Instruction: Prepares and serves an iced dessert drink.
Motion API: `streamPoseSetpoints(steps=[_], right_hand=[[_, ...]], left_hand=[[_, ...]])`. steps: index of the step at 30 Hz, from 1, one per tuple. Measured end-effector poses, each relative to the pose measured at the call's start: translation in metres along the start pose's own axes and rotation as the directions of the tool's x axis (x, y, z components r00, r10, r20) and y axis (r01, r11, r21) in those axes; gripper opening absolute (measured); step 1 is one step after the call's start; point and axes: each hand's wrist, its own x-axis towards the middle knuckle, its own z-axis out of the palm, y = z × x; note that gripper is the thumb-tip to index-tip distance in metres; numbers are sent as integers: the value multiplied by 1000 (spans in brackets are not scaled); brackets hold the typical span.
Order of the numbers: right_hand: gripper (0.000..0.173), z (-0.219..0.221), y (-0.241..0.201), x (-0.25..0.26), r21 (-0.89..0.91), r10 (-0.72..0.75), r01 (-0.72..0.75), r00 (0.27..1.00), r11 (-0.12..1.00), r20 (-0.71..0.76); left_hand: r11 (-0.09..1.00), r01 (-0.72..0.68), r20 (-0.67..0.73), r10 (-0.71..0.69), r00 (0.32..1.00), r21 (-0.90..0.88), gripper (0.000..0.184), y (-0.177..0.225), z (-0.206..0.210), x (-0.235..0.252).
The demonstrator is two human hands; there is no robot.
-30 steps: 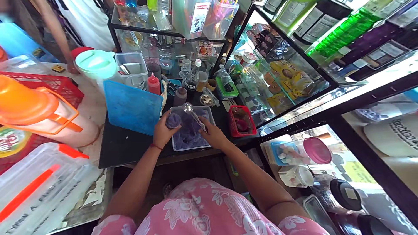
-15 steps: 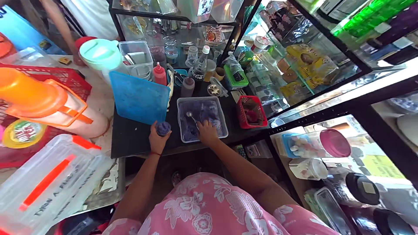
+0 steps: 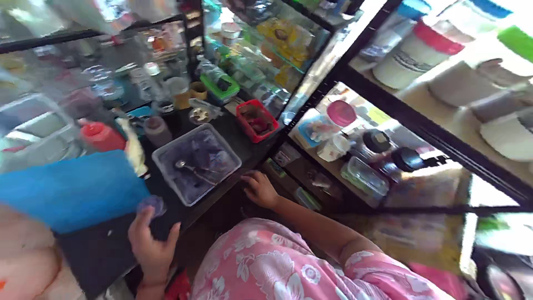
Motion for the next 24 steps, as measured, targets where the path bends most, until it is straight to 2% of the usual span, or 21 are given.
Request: streamPoseSetpoints(steps=[2, 5, 6, 8, 10, 11, 13, 14, 15, 17, 18, 21, 24], right_hand=[[40, -7, 25, -43, 1, 231, -231, 973, 973, 1], [40, -14, 43, -105, -4, 514, -514, 858, 858, -1], [42, -15, 45, -123, -1, 579, -579, 815, 815, -8], [44, -21, 45, -154, -9, 664, -664, 747, 747, -29], [41, -28, 46, -175, -19, 692, -694, 720, 720, -46], [38, -31, 47, -183, -20, 695, -696, 717, 717, -46], [32, -40, 55, -198, -40, 706, -707, 707, 706, -29], [32, -45, 61, -205, -54, 722, -722, 692, 690, -11], [36, -52, 68, -210, -67, 741, -740, 671, 670, -2], [42, -72, 83, -215, -49, 780, -781, 625, 623, -36], [42, -86, 92, -212, -43, 791, -793, 609, 608, -59], [47, -140, 127, -182, -83, 800, -804, 594, 589, -85], [61, -193, 183, -138, -129, 779, -787, 616, 603, -115]], left_hand=[[980, -155, 122, 170, 978, -125, 67, 30, 18, 15], [909, -248, 300, 353, 886, -336, 70, 72, 78, 32], [889, -273, 348, 404, 846, -368, 67, 85, 103, 34], [855, -342, 443, 500, 744, -389, 50, 109, 153, 31], [840, -407, 562, 542, 625, -358, 36, 120, 200, 23], [857, -405, 664, 507, 549, -319, 34, 119, 219, 17], [916, -362, 890, 301, 342, -171, 31, 113, 244, 8], [929, -354, 936, 214, 280, -106, 29, 105, 252, 2], [937, -345, 957, 145, 250, -52, 43, 94, 256, -6], [959, -277, 973, 7, 232, 59, 72, 73, 250, -21], [964, -243, 970, -52, 237, 111, 74, 60, 240, -28], [943, -156, 930, -243, 276, 293, 46, 13, 200, -59], [886, -58, 850, -420, 318, 459, 43, -30, 139, -97]])
